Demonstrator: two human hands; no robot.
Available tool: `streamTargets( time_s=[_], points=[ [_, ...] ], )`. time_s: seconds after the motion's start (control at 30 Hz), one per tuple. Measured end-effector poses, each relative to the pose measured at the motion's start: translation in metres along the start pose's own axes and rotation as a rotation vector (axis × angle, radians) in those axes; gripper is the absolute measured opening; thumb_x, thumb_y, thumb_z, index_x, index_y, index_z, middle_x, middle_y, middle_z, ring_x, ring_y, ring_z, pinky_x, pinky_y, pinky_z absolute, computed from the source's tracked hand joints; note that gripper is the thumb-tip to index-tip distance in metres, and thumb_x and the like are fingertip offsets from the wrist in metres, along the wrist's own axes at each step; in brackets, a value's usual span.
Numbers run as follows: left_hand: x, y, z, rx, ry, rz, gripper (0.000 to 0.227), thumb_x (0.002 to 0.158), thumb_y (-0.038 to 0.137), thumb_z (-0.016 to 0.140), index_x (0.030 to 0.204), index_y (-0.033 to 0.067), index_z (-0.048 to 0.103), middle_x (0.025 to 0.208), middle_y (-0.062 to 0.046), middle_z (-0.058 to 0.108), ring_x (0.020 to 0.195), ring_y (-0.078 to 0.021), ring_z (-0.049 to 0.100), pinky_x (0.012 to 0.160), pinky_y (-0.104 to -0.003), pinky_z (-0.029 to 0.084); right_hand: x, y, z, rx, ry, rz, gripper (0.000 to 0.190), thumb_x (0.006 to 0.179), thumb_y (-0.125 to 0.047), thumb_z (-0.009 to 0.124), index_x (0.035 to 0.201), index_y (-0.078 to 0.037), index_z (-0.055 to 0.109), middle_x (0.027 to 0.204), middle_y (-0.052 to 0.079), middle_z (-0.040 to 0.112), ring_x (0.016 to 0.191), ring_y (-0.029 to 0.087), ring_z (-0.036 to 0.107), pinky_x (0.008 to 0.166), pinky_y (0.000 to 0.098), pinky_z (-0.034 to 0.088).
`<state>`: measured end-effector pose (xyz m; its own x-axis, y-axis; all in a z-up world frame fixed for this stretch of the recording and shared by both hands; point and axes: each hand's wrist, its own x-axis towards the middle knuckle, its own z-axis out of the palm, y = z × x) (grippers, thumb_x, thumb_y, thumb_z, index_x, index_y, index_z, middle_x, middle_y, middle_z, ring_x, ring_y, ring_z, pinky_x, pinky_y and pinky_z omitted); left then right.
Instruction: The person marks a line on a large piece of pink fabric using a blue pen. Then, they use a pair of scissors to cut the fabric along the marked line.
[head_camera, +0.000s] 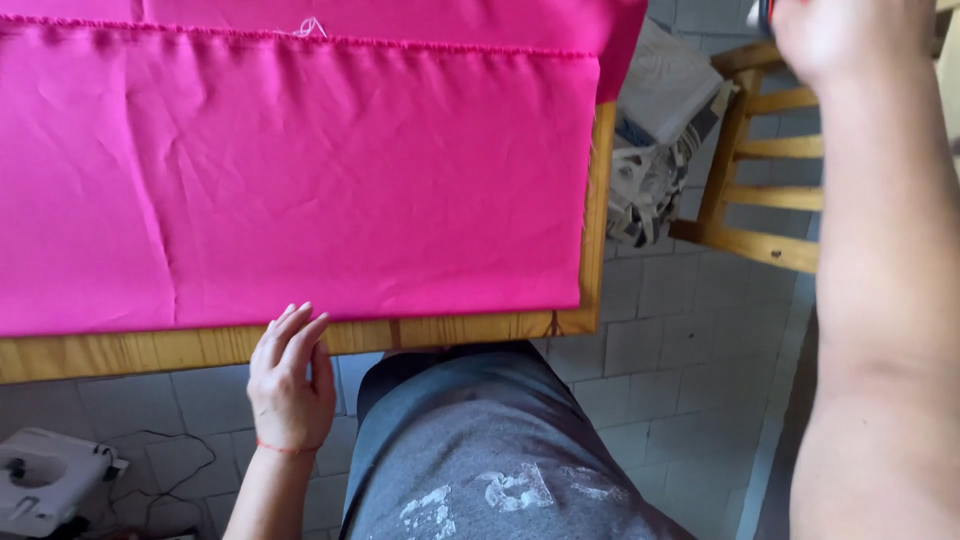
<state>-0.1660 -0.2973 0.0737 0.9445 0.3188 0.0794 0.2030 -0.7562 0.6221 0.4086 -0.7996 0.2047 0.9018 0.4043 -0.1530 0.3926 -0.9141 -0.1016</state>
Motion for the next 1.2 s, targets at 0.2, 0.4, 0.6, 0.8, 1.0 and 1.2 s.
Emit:
streamTargets(
  time_s=[0.2, 0.4, 0.6, 0.8, 1.0, 1.2],
  points=[
    [0.013, -0.004, 0.016, 0.061, -0.181, 0.268, 0.042, 0.116, 0.010, 0.067, 0.157, 0.0093, 0.079, 0.162, -0.016, 0.076, 0.158, -0.0398, 0.068, 0.139, -0.058, 0.050, -0.193, -0.130, 0.044, 0.365, -0.242, 0.236, 0.072, 0.092, -0.029, 0.105, 0.147, 0.003, 0.072, 0.140, 0.030, 0.083, 0.128, 0.046, 0.079, 0.106, 0.0620, 0.064],
    [0.010, 0.007, 0.066, 0.071, -0.143, 0.480, 0.044, 0.109, 0.020, 0.077, 0.152, 0.0151, 0.082, 0.153, -0.012, 0.080, 0.145, -0.0364, 0.076, 0.120, -0.052, 0.061, -0.356, -0.131, 0.145, 0.384, -0.632, 0.440, 0.068, 0.063, -0.060, 0.119, 0.100, -0.013, 0.087, 0.083, 0.012, 0.086, 0.088, 0.033, 0.087, 0.086, 0.0430, 0.065],
    [-0.022, 0.024, 0.107, -0.013, -0.383, 0.329, 0.037, 0.107, 0.024, 0.078, 0.143, 0.0213, 0.083, 0.115, -0.002, 0.078, 0.105, -0.0287, 0.080, 0.091, -0.045, 0.066, -0.381, -0.082, 0.143, 0.386, -0.856, 0.500, 0.055, 0.071, -0.051, 0.118, 0.103, -0.013, 0.093, 0.081, 0.011, 0.090, 0.084, 0.030, 0.089, 0.087, 0.0421, 0.066],
    [-0.048, 0.066, 0.157, -0.574, -0.576, -0.599, 0.025, 0.104, 0.027, 0.087, 0.128, 0.0333, 0.092, 0.094, 0.007, 0.092, 0.087, -0.0143, 0.090, 0.083, -0.034, 0.068, -0.317, -0.022, 0.141, 0.328, -1.019, 0.381, 0.050, 0.072, -0.048, 0.118, 0.097, -0.010, 0.096, 0.077, 0.010, 0.091, 0.078, 0.025, 0.084, 0.083, 0.0382, 0.063],
    [-0.059, 0.124, 0.236, -1.275, -0.248, -1.076, 0.041, 0.115, 0.015, 0.076, 0.154, 0.0012, 0.073, 0.102, -0.025, 0.090, 0.075, -0.0291, 0.090, 0.059, -0.033, 0.072, -0.244, 0.023, 0.183, 0.456, -1.343, 0.100, 0.043, 0.085, -0.050, 0.109, 0.092, -0.012, 0.089, 0.073, 0.009, 0.088, 0.064, 0.016, 0.076, 0.058, 0.0306, 0.061],
    [-0.044, 0.200, 0.282, -1.530, 0.169, -1.237, 0.058, 0.114, 0.025, 0.081, 0.162, -0.0043, 0.064, 0.089, -0.025, 0.088, 0.061, -0.0269, 0.086, 0.050, -0.033, 0.070, -0.189, 0.044, 0.207, 0.529, -1.514, -0.062, 0.050, 0.087, -0.054, 0.106, 0.093, -0.010, 0.083, 0.071, 0.012, 0.085, 0.055, 0.015, 0.071, 0.045, 0.0282, 0.056]
  ],
)
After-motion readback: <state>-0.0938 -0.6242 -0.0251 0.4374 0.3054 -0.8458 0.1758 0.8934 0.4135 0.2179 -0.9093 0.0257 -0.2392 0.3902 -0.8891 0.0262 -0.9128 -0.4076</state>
